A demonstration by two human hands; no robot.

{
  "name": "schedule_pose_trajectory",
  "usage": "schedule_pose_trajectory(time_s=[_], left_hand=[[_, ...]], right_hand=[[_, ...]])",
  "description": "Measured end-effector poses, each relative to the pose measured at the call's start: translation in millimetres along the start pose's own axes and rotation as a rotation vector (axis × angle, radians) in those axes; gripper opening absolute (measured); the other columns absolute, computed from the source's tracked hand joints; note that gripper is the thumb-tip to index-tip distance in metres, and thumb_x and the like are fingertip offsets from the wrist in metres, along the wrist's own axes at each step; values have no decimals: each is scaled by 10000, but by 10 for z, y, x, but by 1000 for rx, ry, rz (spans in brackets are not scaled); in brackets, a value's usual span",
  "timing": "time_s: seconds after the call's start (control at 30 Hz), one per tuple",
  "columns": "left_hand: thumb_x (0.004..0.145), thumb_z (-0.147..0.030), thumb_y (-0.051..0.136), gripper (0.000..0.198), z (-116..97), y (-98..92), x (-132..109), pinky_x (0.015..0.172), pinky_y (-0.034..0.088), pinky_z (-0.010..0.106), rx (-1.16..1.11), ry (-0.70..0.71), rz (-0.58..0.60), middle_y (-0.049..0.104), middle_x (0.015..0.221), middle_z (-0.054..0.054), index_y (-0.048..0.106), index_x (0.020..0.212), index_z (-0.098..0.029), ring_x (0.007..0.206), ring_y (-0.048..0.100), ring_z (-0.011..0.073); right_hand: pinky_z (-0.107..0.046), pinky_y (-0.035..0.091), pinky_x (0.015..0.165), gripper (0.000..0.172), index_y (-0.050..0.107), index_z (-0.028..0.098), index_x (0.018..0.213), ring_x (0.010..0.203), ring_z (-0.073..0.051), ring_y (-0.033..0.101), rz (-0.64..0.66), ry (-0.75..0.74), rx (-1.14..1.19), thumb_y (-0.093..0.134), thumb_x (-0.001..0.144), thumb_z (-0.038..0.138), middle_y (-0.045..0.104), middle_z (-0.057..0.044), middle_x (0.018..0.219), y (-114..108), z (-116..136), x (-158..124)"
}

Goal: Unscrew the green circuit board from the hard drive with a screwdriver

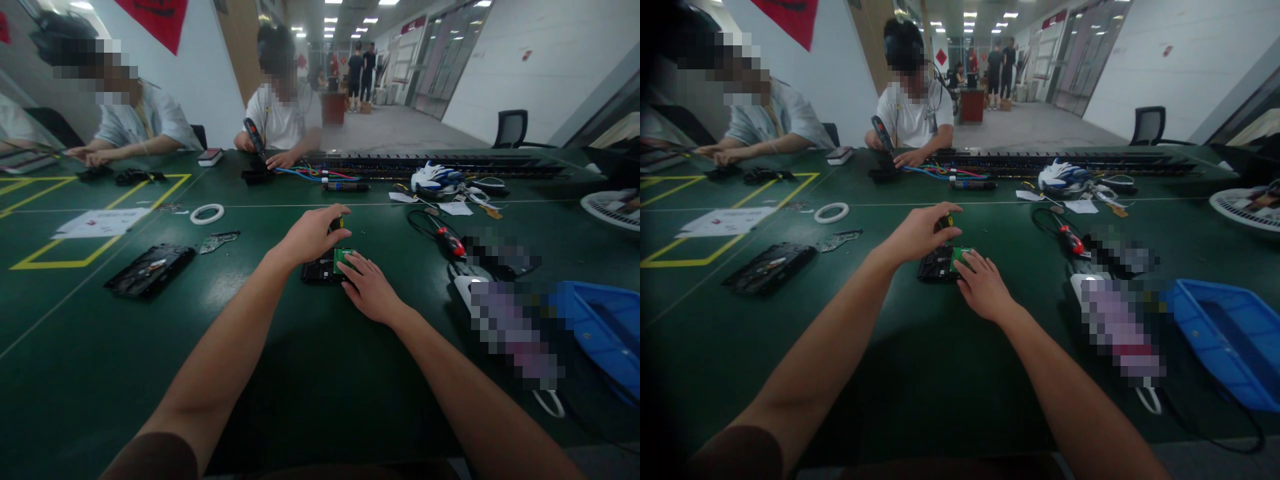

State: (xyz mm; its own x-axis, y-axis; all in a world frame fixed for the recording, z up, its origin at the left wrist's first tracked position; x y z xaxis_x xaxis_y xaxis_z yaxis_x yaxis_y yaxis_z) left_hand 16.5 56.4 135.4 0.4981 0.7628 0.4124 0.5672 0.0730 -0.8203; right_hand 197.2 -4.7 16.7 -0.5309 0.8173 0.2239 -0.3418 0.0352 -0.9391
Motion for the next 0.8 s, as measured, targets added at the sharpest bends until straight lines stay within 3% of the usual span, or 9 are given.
schedule_pose_trajectory(time_s=[0.17, 0.53, 0.8], left_hand=[[985, -333, 629, 447, 19, 17, -10, 901, 526, 368, 21, -27, -1, 746, 1106, 97, 568, 1410, -206, 976, 705, 235], [1030, -235, 468, 444, -75, -29, -2, 1024, 510, 368, -7, -51, -12, 731, 1197, 147, 564, 1439, -93, 1088, 694, 233], [1028, -291, 542, 349, -2, -22, 5, 1004, 508, 379, 48, -7, -40, 734, 1183, 100, 612, 1361, -212, 1084, 686, 227]], right_hand=[[-632, 279, 1252, 496, 502, 247, 1553, 1599, -314, 250, -21, -6, 30, 449, 1071, 350, 397, -118, 1679, 6, -12, -11], [-597, 280, 1264, 494, 522, 236, 1539, 1596, -307, 259, -1, 14, 14, 483, 1055, 324, 415, -110, 1669, -2, 9, 15], [-622, 275, 1258, 495, 516, 234, 1540, 1596, -313, 259, -18, -2, 18, 469, 1058, 335, 406, -118, 1675, 15, -10, 5]])
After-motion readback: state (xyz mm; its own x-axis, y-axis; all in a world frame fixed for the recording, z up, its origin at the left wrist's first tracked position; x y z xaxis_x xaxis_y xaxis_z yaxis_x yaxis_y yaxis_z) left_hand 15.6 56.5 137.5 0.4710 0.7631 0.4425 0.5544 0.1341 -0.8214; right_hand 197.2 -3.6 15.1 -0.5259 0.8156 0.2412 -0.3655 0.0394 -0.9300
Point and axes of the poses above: each hand's wrist, its own x-axis towards the middle knuckle, its own y-axis out of the palm, z = x × y, the point moved 3 cm from there along x, towards the middle knuckle
